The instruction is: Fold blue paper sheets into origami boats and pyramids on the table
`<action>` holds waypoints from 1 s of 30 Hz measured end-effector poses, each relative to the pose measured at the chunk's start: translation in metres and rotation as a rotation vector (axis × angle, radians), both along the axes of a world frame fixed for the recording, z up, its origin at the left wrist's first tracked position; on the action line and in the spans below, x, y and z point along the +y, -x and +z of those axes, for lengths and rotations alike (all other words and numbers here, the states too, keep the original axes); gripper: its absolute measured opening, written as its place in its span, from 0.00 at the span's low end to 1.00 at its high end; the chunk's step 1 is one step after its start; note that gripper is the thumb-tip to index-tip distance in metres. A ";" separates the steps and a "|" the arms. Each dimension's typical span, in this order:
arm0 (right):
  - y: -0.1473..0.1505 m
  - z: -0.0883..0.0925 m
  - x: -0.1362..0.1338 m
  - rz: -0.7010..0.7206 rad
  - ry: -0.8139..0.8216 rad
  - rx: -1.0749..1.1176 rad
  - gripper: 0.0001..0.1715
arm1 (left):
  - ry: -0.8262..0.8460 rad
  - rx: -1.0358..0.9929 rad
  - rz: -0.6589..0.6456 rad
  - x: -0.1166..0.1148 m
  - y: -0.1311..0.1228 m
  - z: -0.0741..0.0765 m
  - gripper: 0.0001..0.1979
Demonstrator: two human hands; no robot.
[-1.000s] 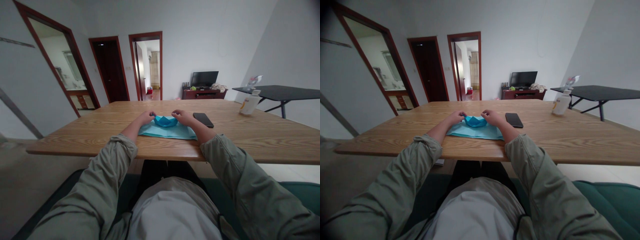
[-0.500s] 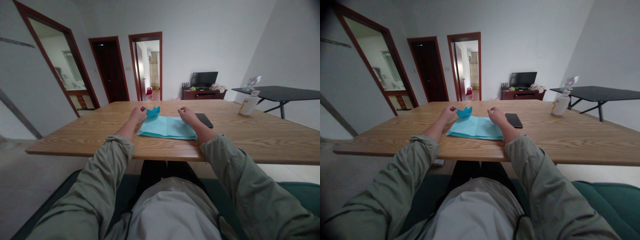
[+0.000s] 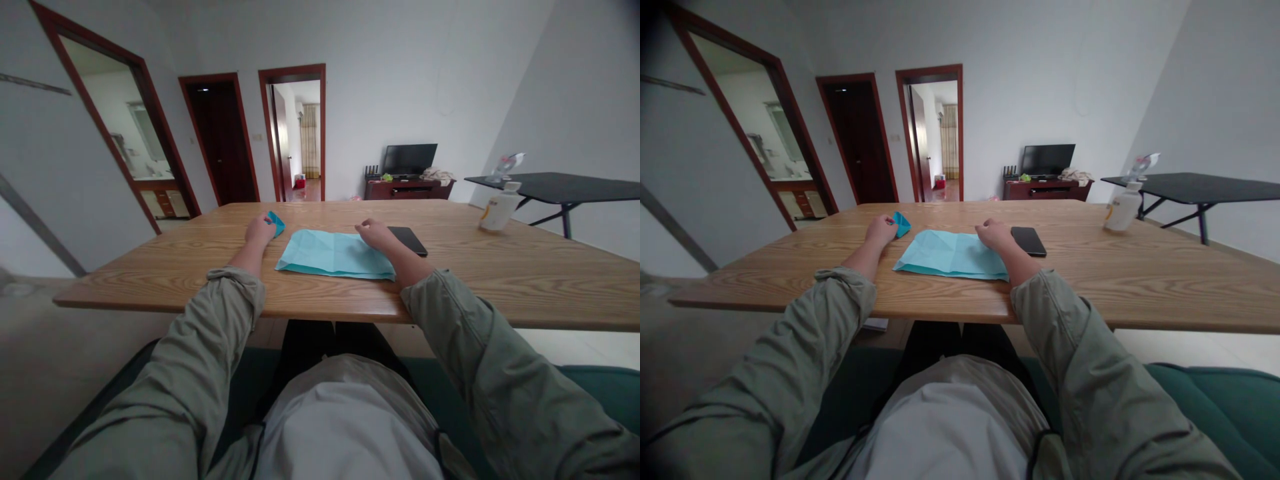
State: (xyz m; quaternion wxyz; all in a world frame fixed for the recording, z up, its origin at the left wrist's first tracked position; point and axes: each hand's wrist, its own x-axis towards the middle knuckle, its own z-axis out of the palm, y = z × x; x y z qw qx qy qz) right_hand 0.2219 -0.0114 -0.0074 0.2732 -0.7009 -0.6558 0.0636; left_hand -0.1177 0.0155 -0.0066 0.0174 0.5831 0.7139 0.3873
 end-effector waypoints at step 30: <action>0.036 0.018 -0.036 0.626 -0.085 0.794 0.37 | 0.427 0.223 -0.766 -0.009 -0.075 -0.010 0.18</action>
